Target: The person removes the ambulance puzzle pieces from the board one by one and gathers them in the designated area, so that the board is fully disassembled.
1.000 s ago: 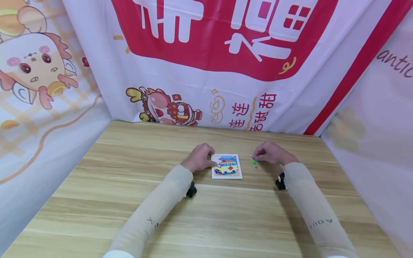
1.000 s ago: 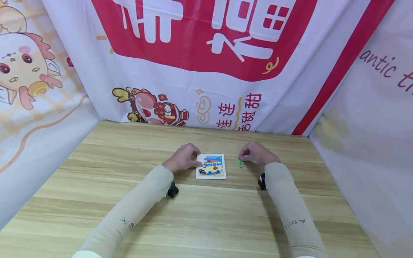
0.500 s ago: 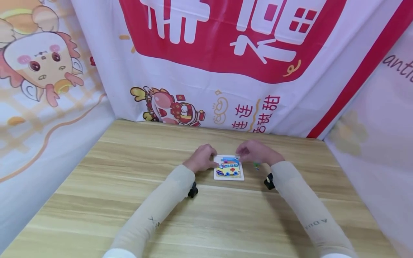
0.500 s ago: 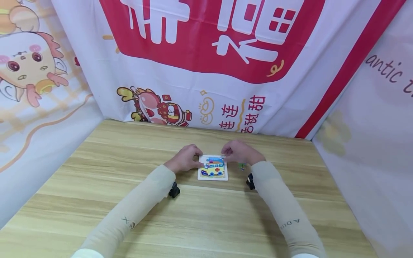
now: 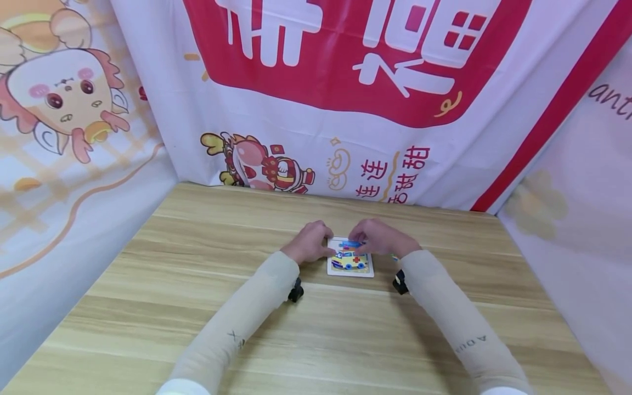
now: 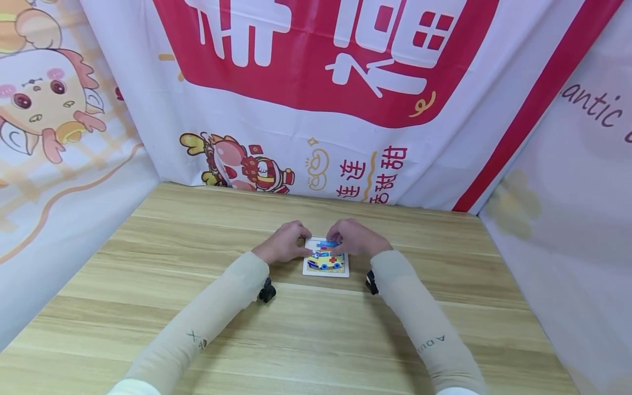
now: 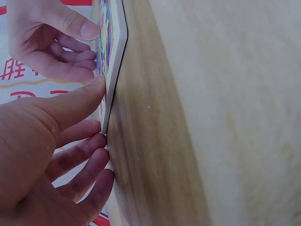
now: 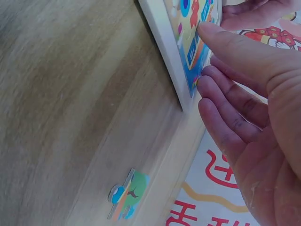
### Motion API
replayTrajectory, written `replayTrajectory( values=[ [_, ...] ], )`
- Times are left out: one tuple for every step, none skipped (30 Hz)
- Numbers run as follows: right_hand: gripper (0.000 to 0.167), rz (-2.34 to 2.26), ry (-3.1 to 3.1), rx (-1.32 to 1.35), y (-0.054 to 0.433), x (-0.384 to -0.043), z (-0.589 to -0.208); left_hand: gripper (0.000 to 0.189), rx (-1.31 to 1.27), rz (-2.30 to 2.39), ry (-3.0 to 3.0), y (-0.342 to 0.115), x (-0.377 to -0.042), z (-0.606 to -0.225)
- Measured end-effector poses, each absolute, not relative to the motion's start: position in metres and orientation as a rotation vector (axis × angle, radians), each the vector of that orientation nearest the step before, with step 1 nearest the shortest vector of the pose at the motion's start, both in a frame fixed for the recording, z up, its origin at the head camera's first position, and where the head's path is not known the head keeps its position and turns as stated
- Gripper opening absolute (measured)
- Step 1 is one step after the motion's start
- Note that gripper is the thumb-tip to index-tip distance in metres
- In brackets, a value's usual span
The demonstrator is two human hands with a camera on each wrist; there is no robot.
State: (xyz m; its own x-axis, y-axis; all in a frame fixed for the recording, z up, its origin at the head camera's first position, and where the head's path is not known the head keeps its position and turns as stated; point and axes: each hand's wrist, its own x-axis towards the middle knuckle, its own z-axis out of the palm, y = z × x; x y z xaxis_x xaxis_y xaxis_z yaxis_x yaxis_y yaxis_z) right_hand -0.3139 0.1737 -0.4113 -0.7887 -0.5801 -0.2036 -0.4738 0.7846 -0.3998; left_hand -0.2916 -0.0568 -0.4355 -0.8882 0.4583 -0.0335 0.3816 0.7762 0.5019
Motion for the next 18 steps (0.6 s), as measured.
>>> replayTrajectory(
  values=[
    [0.04, -0.477, 2.658, -0.809, 0.173, -0.314, -0.411, 0.046, 0.672, 0.747, 2.815, -0.057, -0.292, -0.435],
    [0.04, -0.476, 2.658, -0.806, 0.173, -0.314, -0.411, 0.045, 0.676, 0.748, 2.816, -0.056, -0.292, -0.436],
    [0.039, -0.473, 2.659, -0.802, 0.173, -0.315, -0.411, 0.046, 0.68, 0.75, 2.818, -0.056, -0.292, -0.435],
    [0.038, -0.466, 2.658, -0.804, 0.173, -0.315, -0.412, 0.046, 0.685, 0.752, 2.82, -0.055, -0.291, -0.435],
    [0.038, -0.465, 2.656, -0.806, 0.172, -0.315, -0.411, 0.046, 0.688, 0.754, 2.821, -0.055, -0.291, -0.435],
    [0.037, -0.461, 2.654, -0.808, 0.172, -0.316, -0.411, 0.047, 0.688, 0.751, 2.821, -0.054, -0.291, -0.435],
    [0.037, -0.455, 2.652, -0.807, 0.171, -0.316, -0.411, 0.047, 0.689, 0.744, 2.822, -0.053, -0.29, -0.435],
    [0.036, -0.448, 2.649, -0.806, 0.171, -0.316, -0.41, 0.048, 0.69, 0.736, 2.824, -0.053, -0.29, -0.435],
    [0.036, -0.442, 2.645, -0.807, 0.17, -0.316, -0.41, 0.048, 0.687, 0.732, 2.825, -0.052, -0.29, -0.434],
    [0.036, -0.435, 2.641, -0.805, 0.169, -0.317, -0.409, 0.048, 0.681, 0.726, 2.825, -0.051, -0.29, -0.434],
    [0.036, -0.431, 2.636, -0.803, 0.168, -0.317, -0.408, 0.048, 0.675, 0.719, 2.826, -0.051, -0.29, -0.434],
    [0.036, -0.424, 2.632, -0.797, 0.168, -0.317, -0.408, 0.048, 0.666, 0.716, 2.826, -0.05, -0.289, -0.434],
    [0.036, -0.423, 2.627, -0.791, 0.167, -0.318, -0.407, 0.049, 0.656, 0.715, 2.826, -0.05, -0.289, -0.433],
    [0.036, -0.425, 2.621, -0.782, 0.166, -0.318, -0.406, 0.05, 0.646, 0.715, 2.826, -0.049, -0.289, -0.433],
    [0.036, -0.427, 2.614, -0.771, 0.166, -0.318, -0.405, 0.051, 0.634, 0.712, 2.826, -0.049, -0.289, -0.433],
    [0.037, -0.43, 2.609, -0.76, 0.165, -0.318, -0.405, 0.052, 0.624, 0.706, 2.826, -0.048, -0.289, -0.433],
    [0.037, -0.435, 2.604, -0.749, 0.165, -0.317, -0.404, 0.054, 0.618, 0.698, 2.827, -0.047, -0.29, -0.433],
    [0.037, -0.44, 2.599, -0.741, 0.165, -0.317, -0.404, 0.055, 0.611, 0.688, 2.827, -0.046, -0.29, -0.434]
  ],
)
